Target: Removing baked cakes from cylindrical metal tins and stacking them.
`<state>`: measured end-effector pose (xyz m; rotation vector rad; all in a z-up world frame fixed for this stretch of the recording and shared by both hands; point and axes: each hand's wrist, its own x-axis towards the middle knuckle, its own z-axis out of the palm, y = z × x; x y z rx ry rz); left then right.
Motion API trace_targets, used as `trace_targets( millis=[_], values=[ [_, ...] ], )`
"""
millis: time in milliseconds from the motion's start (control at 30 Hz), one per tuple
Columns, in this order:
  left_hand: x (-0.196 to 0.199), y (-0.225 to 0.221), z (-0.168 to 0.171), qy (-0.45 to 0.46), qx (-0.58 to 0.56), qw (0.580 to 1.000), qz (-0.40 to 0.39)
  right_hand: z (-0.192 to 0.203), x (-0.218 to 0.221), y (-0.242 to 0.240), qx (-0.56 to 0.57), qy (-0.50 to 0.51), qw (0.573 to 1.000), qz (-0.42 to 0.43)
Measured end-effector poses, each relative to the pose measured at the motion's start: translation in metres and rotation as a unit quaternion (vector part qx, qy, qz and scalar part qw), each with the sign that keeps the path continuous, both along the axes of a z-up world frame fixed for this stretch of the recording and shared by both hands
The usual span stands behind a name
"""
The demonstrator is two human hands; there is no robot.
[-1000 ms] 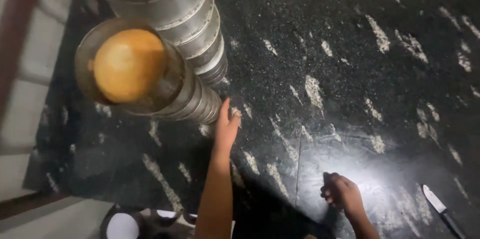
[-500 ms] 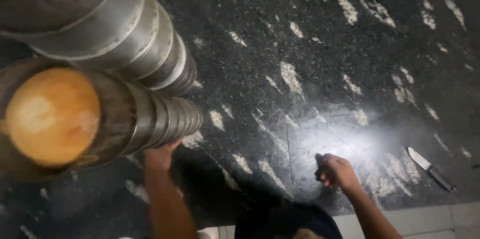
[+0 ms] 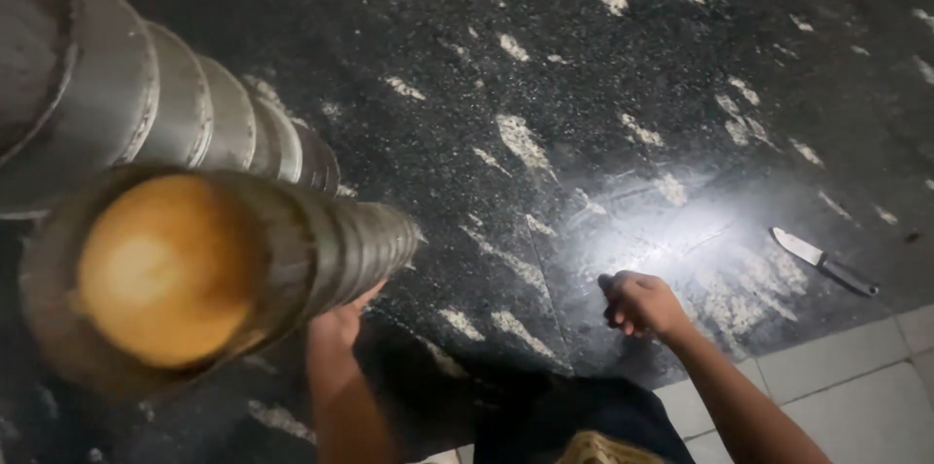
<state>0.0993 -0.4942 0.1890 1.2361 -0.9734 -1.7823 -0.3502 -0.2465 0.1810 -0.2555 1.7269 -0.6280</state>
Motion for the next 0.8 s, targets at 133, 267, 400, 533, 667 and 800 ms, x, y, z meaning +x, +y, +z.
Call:
trace_targets(
  millis=[133,267,400,533,667,800],
  values=[
    [-0.060,-0.007,0.026,0.051,0.143,0.986,0.063,0.016,0.005,-0.008,0.024,0.000,1.000,-0.001],
    [-0.101,-0.007,-0.018,0.149,0.112,0.982,0.028,0.002,0.000,0.000,-0.005,0.005,1.000,0.003],
    [-0.156,-0.014,-0.050,0.121,0.145,0.982,-0.008,0.007,0.001,-0.003,0.006,-0.008,1.000,-0.011],
    [-0.226,-0.015,0.002,0.119,0.138,0.983,-0.025,0.002,-0.001,0.001,-0.012,-0.015,1.000,-0.005],
    [-0.277,-0.022,0.009,0.138,0.139,0.978,-0.077,0.008,0.001,-0.001,-0.013,-0.013,1.000,-0.011],
    [-0.323,-0.029,0.020,0.121,0.151,0.974,-0.116,0.017,0.001,-0.004,-0.016,-0.014,1.000,-0.010]
  ],
)
